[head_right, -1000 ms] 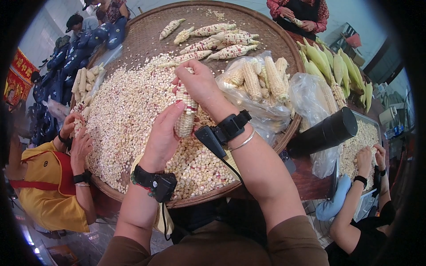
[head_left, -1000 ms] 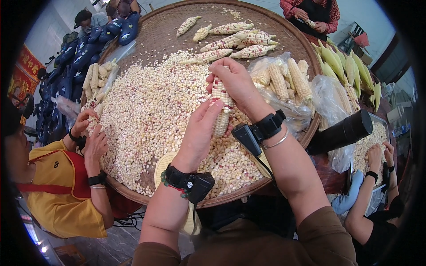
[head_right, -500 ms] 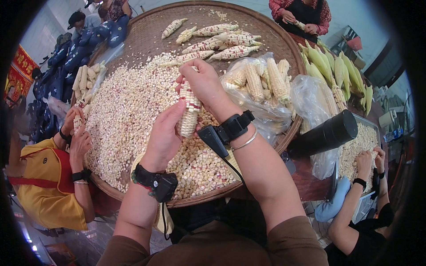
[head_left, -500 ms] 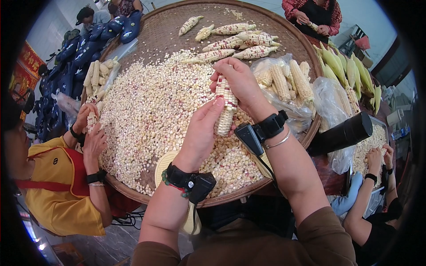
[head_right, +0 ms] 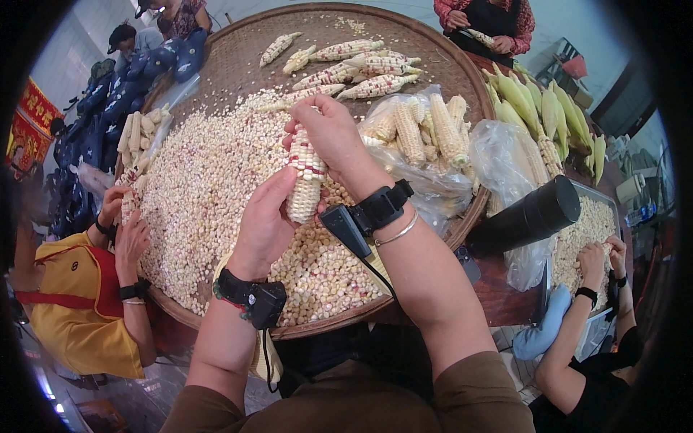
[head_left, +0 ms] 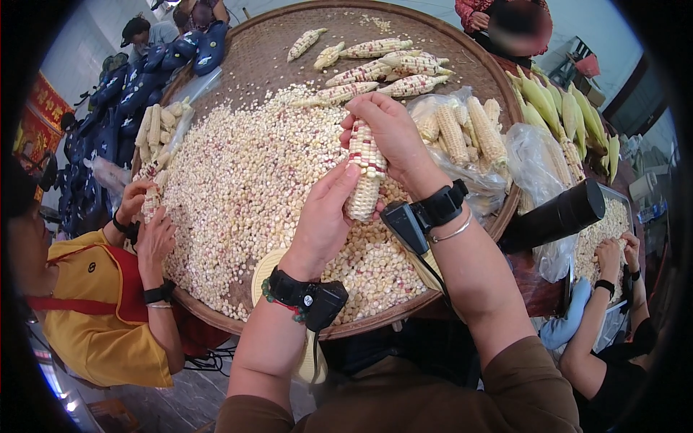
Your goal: Shelling corn kernels from the cob by hand into a large tray.
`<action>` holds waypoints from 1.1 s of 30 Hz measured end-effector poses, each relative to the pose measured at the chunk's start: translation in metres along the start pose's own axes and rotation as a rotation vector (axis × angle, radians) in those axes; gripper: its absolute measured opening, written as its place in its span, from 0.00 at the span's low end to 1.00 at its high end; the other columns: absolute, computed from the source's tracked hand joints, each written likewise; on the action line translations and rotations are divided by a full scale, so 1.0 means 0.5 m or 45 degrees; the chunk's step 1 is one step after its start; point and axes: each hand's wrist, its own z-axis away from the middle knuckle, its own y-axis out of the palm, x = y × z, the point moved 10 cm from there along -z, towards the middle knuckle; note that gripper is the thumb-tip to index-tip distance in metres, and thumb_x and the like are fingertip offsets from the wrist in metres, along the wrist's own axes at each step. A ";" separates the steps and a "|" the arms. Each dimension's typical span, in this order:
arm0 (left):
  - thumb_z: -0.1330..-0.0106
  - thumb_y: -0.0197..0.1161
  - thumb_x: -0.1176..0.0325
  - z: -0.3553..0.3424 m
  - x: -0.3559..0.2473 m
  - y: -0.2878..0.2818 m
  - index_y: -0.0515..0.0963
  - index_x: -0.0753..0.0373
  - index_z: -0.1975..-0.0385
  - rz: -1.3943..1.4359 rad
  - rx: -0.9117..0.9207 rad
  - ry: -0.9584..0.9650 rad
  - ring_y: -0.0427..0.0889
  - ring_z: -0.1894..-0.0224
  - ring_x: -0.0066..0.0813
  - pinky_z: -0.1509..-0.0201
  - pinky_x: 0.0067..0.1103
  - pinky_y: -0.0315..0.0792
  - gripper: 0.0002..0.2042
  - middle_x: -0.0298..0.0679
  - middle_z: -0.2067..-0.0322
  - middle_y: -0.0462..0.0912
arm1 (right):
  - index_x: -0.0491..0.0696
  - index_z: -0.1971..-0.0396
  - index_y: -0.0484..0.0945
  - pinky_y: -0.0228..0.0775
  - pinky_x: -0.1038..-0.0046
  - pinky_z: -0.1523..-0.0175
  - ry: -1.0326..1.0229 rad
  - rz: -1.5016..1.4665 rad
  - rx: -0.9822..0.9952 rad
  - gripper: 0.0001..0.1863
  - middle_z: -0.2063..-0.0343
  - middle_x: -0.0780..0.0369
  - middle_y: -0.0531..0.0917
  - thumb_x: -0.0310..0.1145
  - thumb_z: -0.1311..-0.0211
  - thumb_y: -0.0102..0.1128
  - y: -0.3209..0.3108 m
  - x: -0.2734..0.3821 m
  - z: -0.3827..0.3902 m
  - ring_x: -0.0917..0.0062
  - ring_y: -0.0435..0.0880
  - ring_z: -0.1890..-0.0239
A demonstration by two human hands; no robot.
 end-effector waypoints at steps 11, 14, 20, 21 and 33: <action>0.24 0.41 0.60 0.002 -0.009 0.008 0.69 0.70 0.47 0.058 0.079 0.012 0.80 0.66 0.33 0.62 0.25 0.74 0.19 0.49 0.63 0.80 | 0.45 0.65 0.72 0.78 0.75 0.71 0.023 -0.182 0.041 0.06 0.75 0.62 0.79 0.32 0.35 0.55 -0.004 -0.006 -0.008 0.77 0.81 0.76; 0.24 0.39 0.59 0.003 -0.011 0.008 0.69 0.69 0.47 0.096 0.086 -0.001 0.80 0.66 0.33 0.63 0.25 0.74 0.20 0.49 0.63 0.80 | 0.45 0.66 0.72 0.79 0.74 0.71 0.127 -0.354 0.040 0.06 0.75 0.61 0.79 0.31 0.36 0.56 -0.006 -0.016 -0.011 0.76 0.82 0.76; 0.24 0.41 0.54 0.003 -0.010 0.006 0.70 0.66 0.49 0.142 0.052 -0.038 0.80 0.69 0.30 0.66 0.23 0.73 0.21 0.45 0.65 0.81 | 0.45 0.66 0.73 0.78 0.74 0.71 0.061 -0.206 0.019 0.06 0.76 0.62 0.80 0.31 0.36 0.56 -0.001 -0.012 -0.007 0.76 0.82 0.76; 0.25 0.43 0.53 0.004 -0.010 0.004 0.71 0.65 0.51 0.121 0.038 -0.046 0.80 0.70 0.28 0.67 0.22 0.73 0.20 0.43 0.67 0.81 | 0.45 0.66 0.73 0.78 0.74 0.71 0.061 -0.206 0.020 0.06 0.76 0.62 0.80 0.31 0.36 0.56 0.001 -0.014 -0.006 0.76 0.82 0.76; 0.27 0.52 0.60 0.001 -0.013 -0.006 0.73 0.66 0.54 -0.103 -0.048 0.029 0.79 0.71 0.25 0.68 0.19 0.71 0.14 0.40 0.68 0.80 | 0.44 0.66 0.71 0.75 0.74 0.75 -0.009 -0.152 0.018 0.06 0.75 0.61 0.78 0.31 0.36 0.55 -0.002 -0.007 -0.007 0.77 0.81 0.77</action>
